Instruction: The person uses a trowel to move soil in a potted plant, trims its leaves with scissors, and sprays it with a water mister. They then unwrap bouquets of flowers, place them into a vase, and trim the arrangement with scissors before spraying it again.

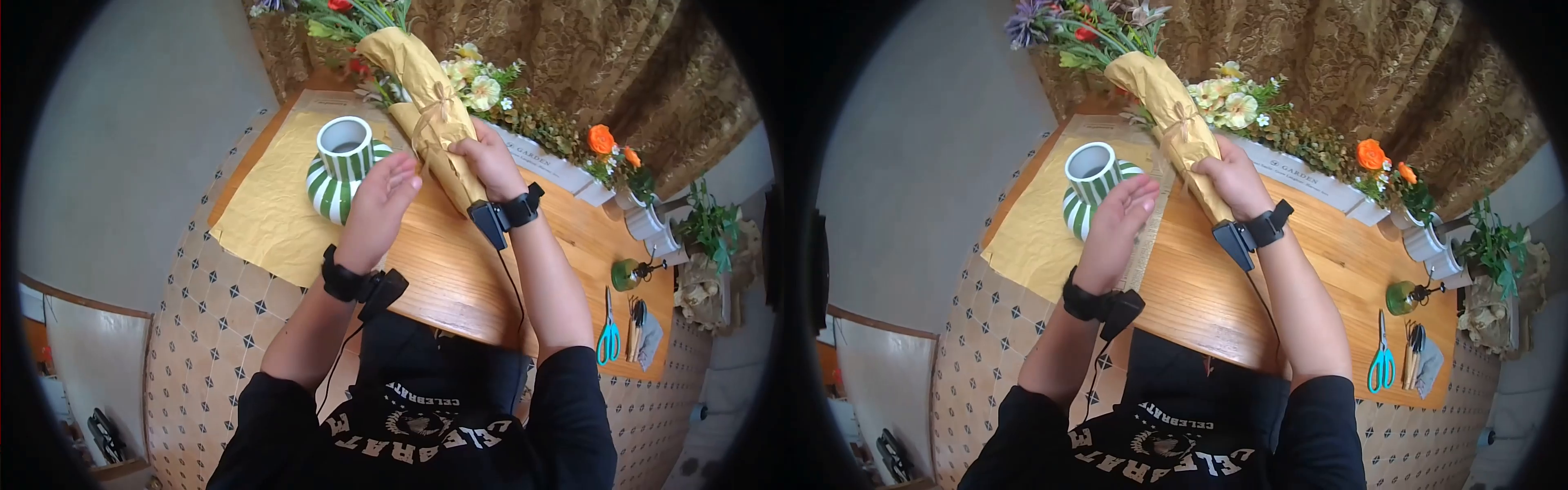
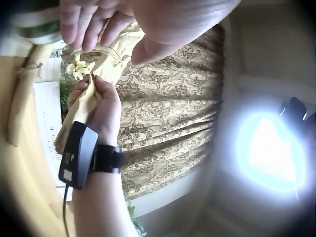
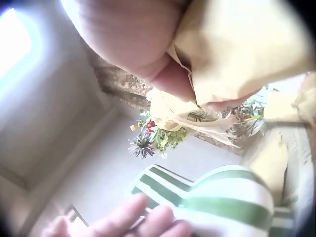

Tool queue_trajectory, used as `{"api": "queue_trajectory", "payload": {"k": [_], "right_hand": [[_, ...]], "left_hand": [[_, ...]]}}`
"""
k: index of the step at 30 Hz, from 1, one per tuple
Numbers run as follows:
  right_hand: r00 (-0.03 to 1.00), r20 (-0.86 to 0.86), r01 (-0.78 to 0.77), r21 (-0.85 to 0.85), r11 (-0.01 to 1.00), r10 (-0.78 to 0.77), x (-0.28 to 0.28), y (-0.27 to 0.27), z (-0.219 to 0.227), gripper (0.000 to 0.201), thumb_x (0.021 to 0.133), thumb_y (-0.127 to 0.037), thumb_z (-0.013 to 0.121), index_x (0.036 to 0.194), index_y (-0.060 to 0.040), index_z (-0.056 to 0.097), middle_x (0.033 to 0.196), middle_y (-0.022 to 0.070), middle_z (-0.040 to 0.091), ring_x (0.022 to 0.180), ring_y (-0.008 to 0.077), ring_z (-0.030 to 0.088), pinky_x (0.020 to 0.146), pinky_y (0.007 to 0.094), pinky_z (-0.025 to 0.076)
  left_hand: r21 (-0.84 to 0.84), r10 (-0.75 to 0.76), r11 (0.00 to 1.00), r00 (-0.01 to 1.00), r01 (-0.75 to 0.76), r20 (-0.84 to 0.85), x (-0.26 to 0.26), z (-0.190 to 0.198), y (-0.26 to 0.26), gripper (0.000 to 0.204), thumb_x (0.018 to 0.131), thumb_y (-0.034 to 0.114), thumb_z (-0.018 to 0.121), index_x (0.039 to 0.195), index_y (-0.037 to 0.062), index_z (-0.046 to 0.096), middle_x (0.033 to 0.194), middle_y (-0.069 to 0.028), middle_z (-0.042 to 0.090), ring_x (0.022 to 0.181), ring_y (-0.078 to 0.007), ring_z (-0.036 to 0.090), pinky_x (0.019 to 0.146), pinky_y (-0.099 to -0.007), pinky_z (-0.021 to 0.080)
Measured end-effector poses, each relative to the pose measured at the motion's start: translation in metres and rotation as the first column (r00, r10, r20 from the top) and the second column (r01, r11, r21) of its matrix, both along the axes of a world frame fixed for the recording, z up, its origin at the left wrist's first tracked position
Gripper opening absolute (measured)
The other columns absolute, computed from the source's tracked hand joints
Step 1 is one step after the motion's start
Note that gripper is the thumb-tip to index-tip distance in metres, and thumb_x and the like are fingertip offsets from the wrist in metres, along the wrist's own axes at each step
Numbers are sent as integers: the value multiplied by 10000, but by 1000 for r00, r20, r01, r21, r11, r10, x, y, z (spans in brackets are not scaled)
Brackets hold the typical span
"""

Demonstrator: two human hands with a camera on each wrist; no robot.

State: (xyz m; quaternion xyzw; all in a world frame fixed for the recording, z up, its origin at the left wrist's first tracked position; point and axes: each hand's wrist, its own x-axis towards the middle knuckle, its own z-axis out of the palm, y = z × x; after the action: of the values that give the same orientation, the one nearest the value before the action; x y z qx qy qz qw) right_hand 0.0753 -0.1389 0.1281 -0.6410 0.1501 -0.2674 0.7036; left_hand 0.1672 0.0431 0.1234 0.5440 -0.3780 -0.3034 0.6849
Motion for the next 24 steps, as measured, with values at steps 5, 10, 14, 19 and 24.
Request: {"api": "queue_trajectory", "payload": {"k": [5,10,14,19,24], "right_hand": [[996,75,26,173,985,-40,-44,31,23,322,798,-37,545,1119,-18,534,864,45,610,628,137,590,547,250,494],[986,161,-79,299,951,32,-76,53,29,285,792,-89,565,1067,-22,527,784,57,577,566,155,558,486,265,462],[996,77,23,206,978,-40,-95,56,21,306,835,-36,549,1138,2,530,885,54,600,706,119,591,601,241,488],[850,88,483,-526,700,-520,-122,50,38,329,791,-224,744,983,-20,572,829,22,560,727,92,512,652,263,460],[796,-30,451,-636,626,-604,-130,45,33,254,810,-205,714,860,-2,569,759,73,553,670,151,537,633,292,461]], "left_hand": [[-212,-174,970,945,116,-277,1,25,-48,444,993,227,470,1293,-94,408,1296,-199,505,1203,-241,504,1032,-350,404],[-460,-505,835,751,302,-424,-14,45,-90,347,974,239,523,1178,-41,524,1139,-132,612,1046,-185,589,923,-324,477],[-324,-479,861,839,392,-257,-30,54,-95,351,980,206,487,1211,-59,483,1086,-178,626,1008,-260,629,891,-383,521],[-258,-451,881,867,396,-211,-47,42,-103,272,975,167,499,1142,-43,541,1045,-146,649,950,-211,643,850,-346,528],[-222,-435,894,871,388,-227,-66,32,-106,260,973,146,497,1125,-56,557,1038,-137,655,923,-201,650,830,-330,530]]}}
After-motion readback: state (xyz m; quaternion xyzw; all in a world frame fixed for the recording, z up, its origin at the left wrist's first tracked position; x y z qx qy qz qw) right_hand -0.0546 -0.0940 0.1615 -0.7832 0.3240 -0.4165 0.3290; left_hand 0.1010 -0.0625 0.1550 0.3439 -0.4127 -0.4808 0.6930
